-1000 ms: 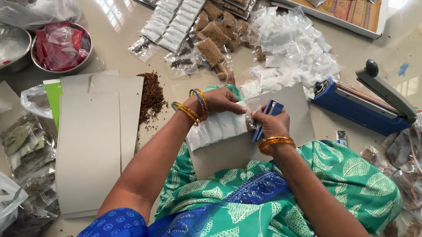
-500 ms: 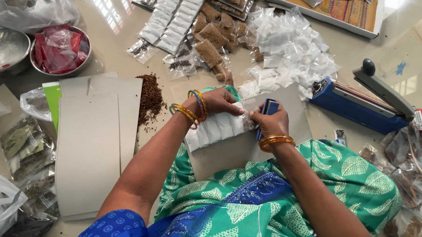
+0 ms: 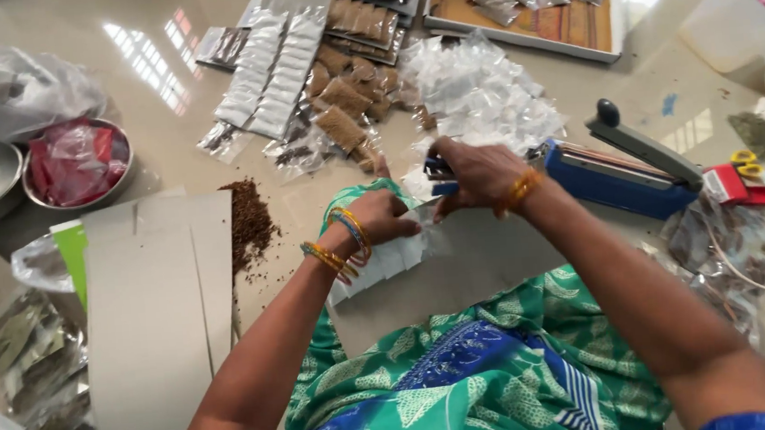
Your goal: The person staples small white sachets onto a cardboard backing for display and distribution.
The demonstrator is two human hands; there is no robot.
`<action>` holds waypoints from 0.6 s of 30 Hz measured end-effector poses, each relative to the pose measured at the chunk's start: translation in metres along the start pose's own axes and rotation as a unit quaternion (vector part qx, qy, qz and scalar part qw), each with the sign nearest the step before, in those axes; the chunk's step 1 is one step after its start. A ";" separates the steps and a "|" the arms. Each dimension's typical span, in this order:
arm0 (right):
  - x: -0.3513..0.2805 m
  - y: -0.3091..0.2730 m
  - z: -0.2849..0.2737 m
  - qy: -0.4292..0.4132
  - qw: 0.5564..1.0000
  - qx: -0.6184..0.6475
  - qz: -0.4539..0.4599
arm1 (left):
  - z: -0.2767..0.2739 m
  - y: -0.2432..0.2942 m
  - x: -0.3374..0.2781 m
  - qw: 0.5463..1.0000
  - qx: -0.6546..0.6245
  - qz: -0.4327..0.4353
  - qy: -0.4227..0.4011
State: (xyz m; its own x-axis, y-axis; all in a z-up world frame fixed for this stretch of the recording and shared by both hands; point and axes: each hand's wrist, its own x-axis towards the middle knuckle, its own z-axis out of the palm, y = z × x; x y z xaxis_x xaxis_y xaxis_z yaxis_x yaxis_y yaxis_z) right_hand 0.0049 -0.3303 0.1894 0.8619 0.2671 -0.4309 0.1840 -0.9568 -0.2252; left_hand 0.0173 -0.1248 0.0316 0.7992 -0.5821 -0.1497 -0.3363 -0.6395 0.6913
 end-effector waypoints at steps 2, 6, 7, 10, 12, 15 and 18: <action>0.020 0.016 0.003 0.099 0.976 -0.063 -0.181 | -0.002 0.015 -0.009 0.999 0.002 -0.043 0.005; 0.009 -0.007 0.002 0.034 0.985 -0.086 -0.147 | 0.003 0.009 -0.005 0.999 0.016 -0.039 0.023; 0.014 -0.001 0.011 0.063 0.976 -0.108 -0.181 | -0.001 0.012 -0.007 0.998 0.010 -0.058 0.013; 0.021 0.013 0.024 0.102 0.965 -0.142 -0.198 | 0.000 0.016 -0.009 0.998 0.006 -0.061 -0.004; 0.024 0.016 0.024 0.112 0.965 -0.153 -0.183 | -0.003 0.021 -0.012 0.999 0.012 -0.046 -0.010; 0.026 0.015 0.013 0.120 0.964 -0.173 -0.165 | -0.006 0.027 -0.014 0.997 0.026 -0.075 -0.003; 0.018 0.004 0.004 0.108 0.969 -0.151 -0.161 | 0.002 0.018 -0.011 0.998 0.041 -0.050 0.011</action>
State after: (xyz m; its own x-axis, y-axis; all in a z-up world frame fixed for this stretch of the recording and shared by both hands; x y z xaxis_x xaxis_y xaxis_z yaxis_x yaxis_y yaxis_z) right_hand 0.0195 -0.3288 0.1771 0.8096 0.5584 -0.1809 0.5617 -0.8265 -0.0372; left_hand 0.0017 -0.1312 0.0443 0.8412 -0.5024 -0.1999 -0.2924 -0.7337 0.6133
